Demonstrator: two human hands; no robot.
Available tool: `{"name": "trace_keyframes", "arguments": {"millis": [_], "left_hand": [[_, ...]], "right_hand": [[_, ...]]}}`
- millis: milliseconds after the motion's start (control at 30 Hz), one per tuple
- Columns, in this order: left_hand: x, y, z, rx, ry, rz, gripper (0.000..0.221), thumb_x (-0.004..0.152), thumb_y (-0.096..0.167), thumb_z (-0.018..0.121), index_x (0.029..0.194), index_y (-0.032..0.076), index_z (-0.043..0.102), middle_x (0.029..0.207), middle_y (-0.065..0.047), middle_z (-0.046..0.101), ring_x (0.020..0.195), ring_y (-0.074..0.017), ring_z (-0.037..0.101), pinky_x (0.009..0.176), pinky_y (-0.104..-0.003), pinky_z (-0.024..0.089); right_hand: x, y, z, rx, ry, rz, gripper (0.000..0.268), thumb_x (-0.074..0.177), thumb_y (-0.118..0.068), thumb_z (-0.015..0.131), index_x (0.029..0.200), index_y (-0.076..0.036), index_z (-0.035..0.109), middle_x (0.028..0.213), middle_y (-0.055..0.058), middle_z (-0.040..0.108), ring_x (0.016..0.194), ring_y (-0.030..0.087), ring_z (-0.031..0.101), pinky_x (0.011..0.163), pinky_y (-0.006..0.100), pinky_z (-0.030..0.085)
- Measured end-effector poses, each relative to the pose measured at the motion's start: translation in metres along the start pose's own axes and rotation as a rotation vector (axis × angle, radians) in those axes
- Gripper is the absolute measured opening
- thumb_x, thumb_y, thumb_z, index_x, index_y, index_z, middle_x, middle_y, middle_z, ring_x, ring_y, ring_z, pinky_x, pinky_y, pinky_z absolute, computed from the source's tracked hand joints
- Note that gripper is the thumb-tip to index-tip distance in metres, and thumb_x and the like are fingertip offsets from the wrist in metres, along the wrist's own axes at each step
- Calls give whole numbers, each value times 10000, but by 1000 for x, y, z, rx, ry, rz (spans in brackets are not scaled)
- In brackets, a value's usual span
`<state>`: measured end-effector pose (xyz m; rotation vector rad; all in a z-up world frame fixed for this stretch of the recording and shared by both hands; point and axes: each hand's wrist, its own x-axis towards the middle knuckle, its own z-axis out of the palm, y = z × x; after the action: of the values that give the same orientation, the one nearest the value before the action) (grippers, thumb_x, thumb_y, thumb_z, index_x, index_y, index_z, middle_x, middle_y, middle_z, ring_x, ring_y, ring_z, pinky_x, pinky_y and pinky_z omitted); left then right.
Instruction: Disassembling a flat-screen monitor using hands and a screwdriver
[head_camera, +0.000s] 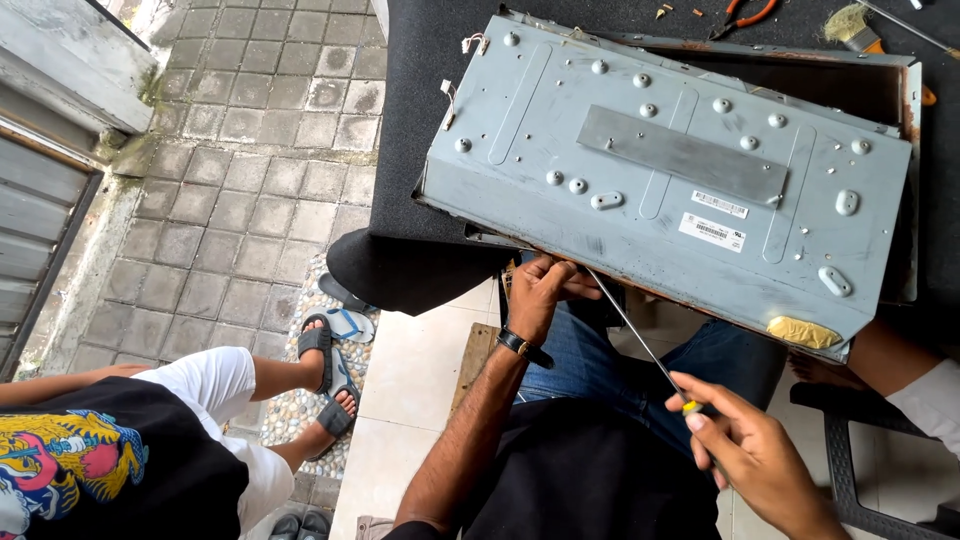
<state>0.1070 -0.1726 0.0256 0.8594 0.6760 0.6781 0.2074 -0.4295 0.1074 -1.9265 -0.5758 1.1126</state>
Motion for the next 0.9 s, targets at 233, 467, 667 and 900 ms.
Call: {"name": "trace_keyframes", "arguments": {"millis": [233, 467, 667, 900], "left_hand": [[4, -5, -5, -6, -54, 11, 168, 912, 86, 574, 883, -38, 684, 834, -267, 756, 686, -353, 770, 672, -353, 631], [3, -4, -2, 2, -39, -4, 154, 904, 72, 572, 849, -26, 677, 819, -256, 755, 687, -350, 772, 668, -337, 631], [2, -5, 4, -8, 10, 0, 178, 881, 58, 557, 884, -43, 703, 822, -257, 761, 652, -336, 761, 662, -370, 641], [1, -5, 6, 1, 68, -12, 148, 873, 93, 570, 761, 8, 615, 785, -265, 755, 650, -320, 768, 620, -330, 608]], "right_hand": [[46, 57, 5, 147, -36, -124, 445, 925, -106, 623, 1347, 29, 665, 1061, 117, 719, 451, 175, 509, 296, 282, 397], [55, 62, -7, 421, -220, -167, 504, 952, -141, 583, 1392, 103, 586, 917, 185, 637, 366, 178, 473, 191, 285, 391], [25, 3, -17, 338, -183, -22, 540, 918, -88, 582, 1429, 87, 576, 980, 170, 624, 414, 207, 468, 168, 321, 380], [15, -52, -29, -115, -137, 157, 540, 932, -140, 587, 1470, -145, 629, 1107, 77, 724, 495, 218, 517, 257, 345, 440]]}}
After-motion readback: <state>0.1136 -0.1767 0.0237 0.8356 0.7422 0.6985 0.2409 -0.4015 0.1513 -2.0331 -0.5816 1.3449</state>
